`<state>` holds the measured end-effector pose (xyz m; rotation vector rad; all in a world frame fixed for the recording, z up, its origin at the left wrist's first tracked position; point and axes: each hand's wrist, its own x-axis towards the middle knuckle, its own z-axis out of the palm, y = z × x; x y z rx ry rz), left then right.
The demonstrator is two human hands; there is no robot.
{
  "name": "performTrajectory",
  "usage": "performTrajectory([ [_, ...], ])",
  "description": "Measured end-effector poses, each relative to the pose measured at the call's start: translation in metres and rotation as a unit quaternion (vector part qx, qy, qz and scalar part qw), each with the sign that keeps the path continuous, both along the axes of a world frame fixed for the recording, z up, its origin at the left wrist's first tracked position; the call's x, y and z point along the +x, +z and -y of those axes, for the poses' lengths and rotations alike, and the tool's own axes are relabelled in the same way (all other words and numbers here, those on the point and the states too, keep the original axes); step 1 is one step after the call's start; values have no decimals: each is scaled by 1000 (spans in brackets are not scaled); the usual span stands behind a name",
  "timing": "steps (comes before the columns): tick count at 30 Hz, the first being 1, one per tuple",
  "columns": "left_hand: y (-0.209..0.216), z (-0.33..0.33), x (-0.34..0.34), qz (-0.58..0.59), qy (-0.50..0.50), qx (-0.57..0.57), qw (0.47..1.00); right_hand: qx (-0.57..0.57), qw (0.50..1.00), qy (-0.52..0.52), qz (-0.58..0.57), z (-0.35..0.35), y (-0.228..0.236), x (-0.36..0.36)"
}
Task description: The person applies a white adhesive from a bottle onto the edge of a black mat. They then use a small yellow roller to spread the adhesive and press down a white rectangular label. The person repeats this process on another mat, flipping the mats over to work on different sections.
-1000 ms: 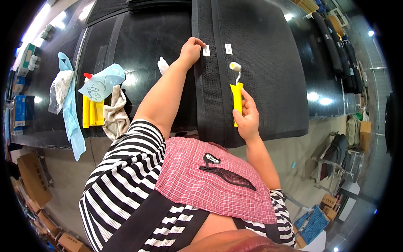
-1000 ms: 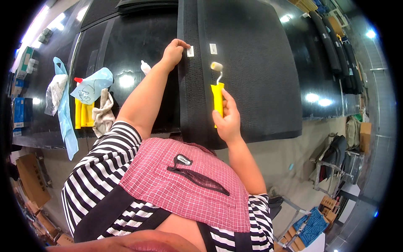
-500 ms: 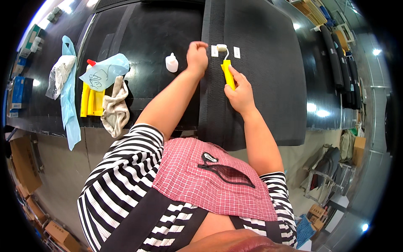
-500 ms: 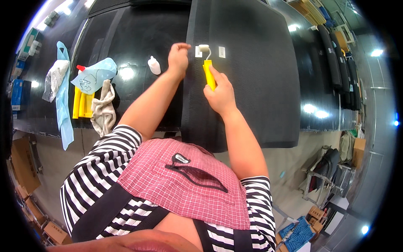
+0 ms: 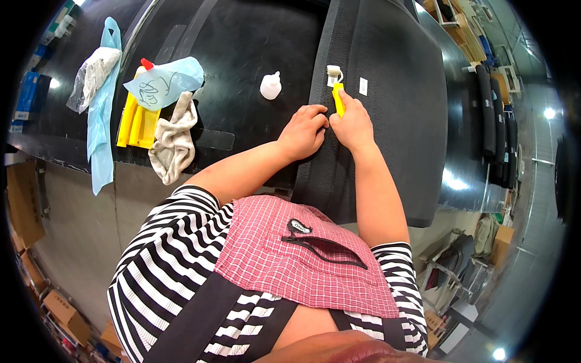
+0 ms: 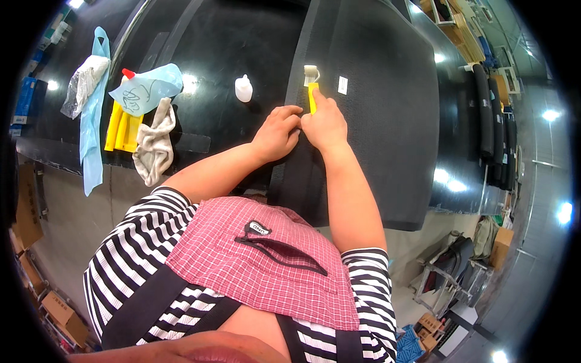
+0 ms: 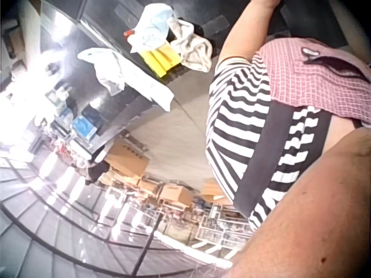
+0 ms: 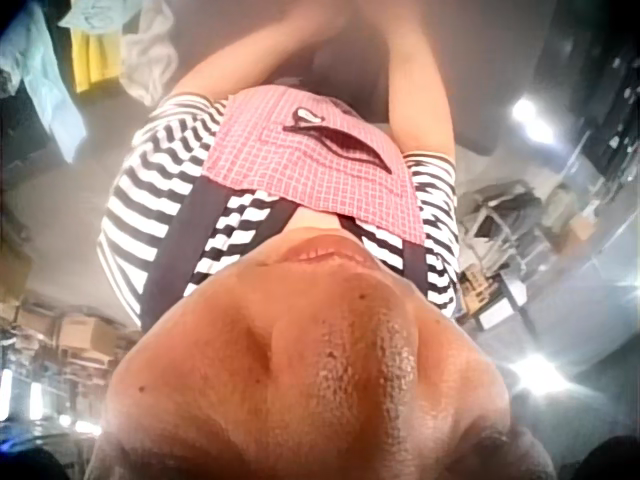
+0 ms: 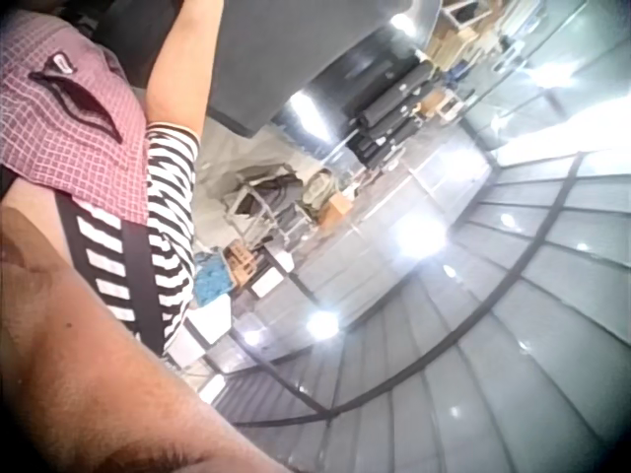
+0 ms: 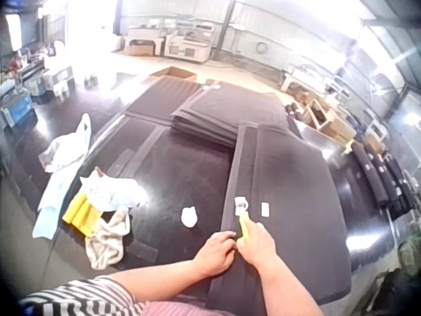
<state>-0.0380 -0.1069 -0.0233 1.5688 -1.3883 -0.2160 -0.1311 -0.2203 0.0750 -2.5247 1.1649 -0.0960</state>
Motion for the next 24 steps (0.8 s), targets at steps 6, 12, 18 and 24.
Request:
performTrajectory([
  [6, -3, 1, -1, 3, 4, -19, 1000, -8, 1000, 4, -21, 4, 2, 3],
  [12, -1, 0, 0, 4, 4, -20, 1000, -8, 1000, 8, -4, 16, -2, 9],
  [18, 2, 0, -2, 10, 1, -15, 1000, 120, 980, -18, 160, 42, -10, 0],
  [24, -1, -1, 0, 15, 8, -15, 1000, 252, 879, -76, 397, 1, 39, -20],
])
